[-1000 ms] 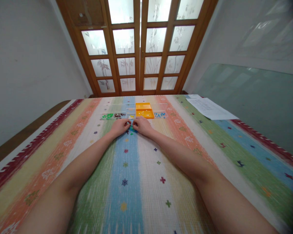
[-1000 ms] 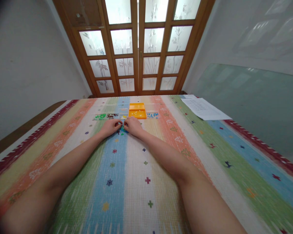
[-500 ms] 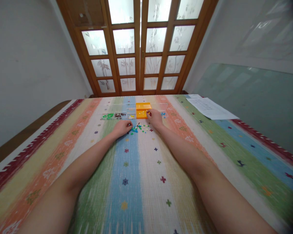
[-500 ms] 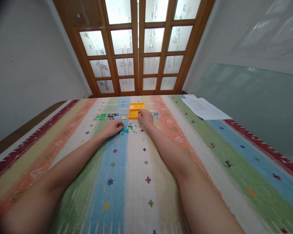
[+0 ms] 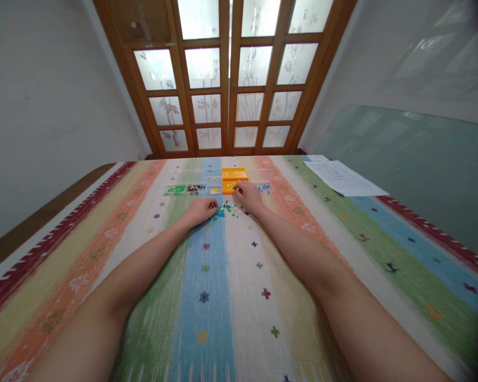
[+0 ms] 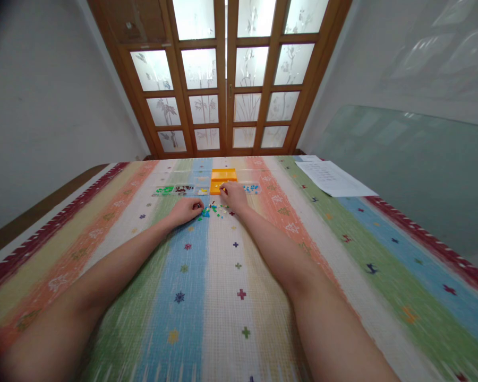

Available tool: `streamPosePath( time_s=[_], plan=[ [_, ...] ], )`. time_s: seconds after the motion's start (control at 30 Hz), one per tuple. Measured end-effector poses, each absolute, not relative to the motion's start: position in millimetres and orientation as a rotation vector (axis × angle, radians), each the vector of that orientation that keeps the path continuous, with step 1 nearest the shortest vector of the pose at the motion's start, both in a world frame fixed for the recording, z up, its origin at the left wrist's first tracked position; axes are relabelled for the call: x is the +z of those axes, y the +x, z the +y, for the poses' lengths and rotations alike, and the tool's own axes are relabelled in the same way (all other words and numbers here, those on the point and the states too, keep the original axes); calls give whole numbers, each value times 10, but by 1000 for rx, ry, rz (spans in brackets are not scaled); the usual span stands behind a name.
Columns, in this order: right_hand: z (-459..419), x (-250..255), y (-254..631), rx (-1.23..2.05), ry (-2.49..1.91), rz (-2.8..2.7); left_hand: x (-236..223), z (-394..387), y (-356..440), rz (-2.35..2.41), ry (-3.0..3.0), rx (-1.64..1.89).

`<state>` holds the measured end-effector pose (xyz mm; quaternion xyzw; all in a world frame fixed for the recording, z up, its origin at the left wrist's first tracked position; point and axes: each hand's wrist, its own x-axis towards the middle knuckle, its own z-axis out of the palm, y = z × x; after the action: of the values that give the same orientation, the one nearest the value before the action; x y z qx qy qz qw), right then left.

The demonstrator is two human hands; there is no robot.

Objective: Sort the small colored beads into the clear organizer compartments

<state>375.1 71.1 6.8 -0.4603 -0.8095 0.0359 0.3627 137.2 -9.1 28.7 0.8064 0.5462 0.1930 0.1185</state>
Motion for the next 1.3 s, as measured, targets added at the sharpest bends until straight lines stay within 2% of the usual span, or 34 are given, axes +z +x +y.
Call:
streamPosePath(
  time_s=[0.17, 0.4, 0.7, 0.93, 1.3],
  plan=[
    [691, 74, 3733, 76, -1157, -2113, 240, -53, 1333, 1579, 2314, 676],
    [687, 78, 3742, 118, -1110, -2171, 205, 129, 1126, 1505, 2164, 1080],
    [615, 115, 3706, 191, -1117, -2184, 230, 369, 641, 1418, 1453, 1553],
    [615, 93, 3700, 195, -1110, -2211, 177, 447, 339, 1443, 1109, 1686],
    [608, 121, 3716, 255, -1125, -2271, 69, 559, 175, 1355, 930, 1773]
  ],
)
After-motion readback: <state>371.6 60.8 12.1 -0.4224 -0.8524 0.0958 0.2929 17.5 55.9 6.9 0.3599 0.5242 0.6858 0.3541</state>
